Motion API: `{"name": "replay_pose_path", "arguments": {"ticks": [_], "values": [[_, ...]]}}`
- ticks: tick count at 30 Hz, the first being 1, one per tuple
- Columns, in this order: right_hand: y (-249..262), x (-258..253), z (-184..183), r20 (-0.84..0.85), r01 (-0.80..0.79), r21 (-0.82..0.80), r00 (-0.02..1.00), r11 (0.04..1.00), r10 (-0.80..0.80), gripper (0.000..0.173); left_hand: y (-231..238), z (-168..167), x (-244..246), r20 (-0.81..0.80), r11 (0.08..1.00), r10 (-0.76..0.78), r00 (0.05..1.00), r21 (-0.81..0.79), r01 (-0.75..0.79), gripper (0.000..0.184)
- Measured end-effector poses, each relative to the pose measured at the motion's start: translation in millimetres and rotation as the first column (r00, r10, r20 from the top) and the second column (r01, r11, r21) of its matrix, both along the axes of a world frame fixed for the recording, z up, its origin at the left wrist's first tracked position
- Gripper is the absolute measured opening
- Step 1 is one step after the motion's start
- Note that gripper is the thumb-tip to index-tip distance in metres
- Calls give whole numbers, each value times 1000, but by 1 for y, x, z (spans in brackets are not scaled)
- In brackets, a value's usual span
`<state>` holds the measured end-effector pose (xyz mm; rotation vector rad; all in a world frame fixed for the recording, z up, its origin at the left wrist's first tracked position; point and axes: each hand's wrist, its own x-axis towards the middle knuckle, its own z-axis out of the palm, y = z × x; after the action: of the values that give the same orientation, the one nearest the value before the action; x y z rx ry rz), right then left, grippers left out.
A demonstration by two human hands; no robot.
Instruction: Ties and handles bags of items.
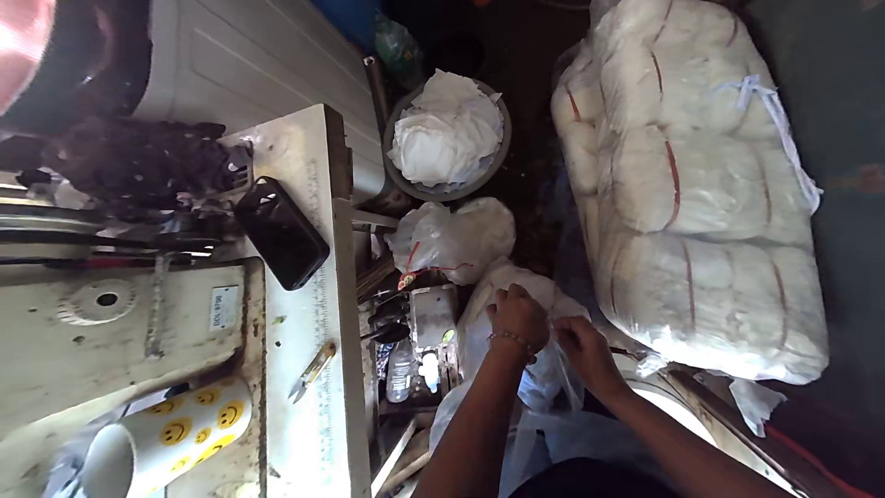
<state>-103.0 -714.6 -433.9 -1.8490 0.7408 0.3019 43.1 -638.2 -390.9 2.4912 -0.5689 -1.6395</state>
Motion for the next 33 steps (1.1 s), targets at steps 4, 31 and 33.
{"name": "replay_pose_path", "arguments": {"ticks": [4,31,33], "values": [[2,3,2,-10,22,-14,1000,1000,-22,25,-14,5,3,13,995,14,1000,95,-15,44],[-45,41,-16,-142,105,143,986,984,-85,27,5,-39,31,52,861,-221,974,-458,220,26],[-47,43,-16,-179,158,198,976,968,-122,25,-2,-35,35,24,852,-328,944,-425,307,27]]}}
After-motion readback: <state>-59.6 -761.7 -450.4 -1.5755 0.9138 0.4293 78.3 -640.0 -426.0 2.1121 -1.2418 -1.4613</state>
